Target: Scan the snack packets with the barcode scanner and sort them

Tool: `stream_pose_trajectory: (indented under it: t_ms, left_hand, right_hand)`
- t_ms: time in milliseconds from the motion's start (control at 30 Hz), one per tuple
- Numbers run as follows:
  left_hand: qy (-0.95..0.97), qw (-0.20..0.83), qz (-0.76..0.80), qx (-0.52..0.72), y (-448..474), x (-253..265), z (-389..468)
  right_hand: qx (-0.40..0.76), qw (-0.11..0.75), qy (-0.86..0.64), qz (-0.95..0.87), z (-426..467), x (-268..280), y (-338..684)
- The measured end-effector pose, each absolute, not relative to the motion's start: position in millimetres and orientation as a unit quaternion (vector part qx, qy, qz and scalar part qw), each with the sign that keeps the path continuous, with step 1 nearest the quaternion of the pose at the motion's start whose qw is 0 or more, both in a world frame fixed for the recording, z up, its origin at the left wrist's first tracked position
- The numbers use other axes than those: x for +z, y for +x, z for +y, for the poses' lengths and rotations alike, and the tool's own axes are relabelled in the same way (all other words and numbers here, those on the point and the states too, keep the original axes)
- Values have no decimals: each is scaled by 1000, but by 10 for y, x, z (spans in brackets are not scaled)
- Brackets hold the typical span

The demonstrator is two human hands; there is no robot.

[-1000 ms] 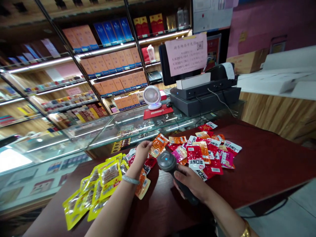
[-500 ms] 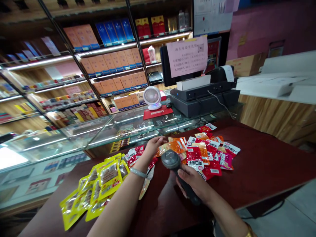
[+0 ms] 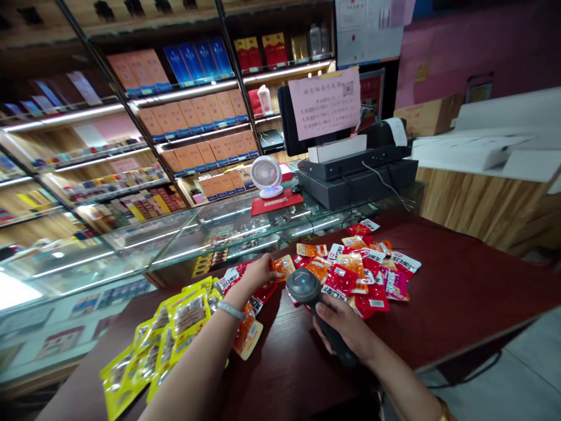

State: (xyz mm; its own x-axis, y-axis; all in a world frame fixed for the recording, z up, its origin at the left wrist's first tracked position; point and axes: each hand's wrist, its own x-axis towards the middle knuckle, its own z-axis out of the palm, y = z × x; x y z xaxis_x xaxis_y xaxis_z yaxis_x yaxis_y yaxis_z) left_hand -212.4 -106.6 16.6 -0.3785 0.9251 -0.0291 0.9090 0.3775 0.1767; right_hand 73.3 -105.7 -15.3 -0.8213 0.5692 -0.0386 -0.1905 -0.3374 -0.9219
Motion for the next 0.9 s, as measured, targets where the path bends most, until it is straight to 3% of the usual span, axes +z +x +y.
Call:
stream_pose_trajectory:
  t_ms: [433,567,733,833,900]
  left_hand:
    - [596,62,790,128,-1899,279,-1228]
    - [578,128,780,205,-1789,205,-1094]
    - [572,299,645,409,-1712,305,-1029]
    - [575,275,652,412,-1884,464,-1204]
    - [585,215,709,332,-2045,537,-1385]
  right_hand:
    - [787,260,-177,-530,-1039,-54,757]
    - [781,259,-194,-534,-1068,-77,766]
    - [777,255,-199,-540,-1103,-111,786]
    - [777,252,-199,-541,-1110,-154,802]
    - [784,243,-199,-535,-1118,-194,800]
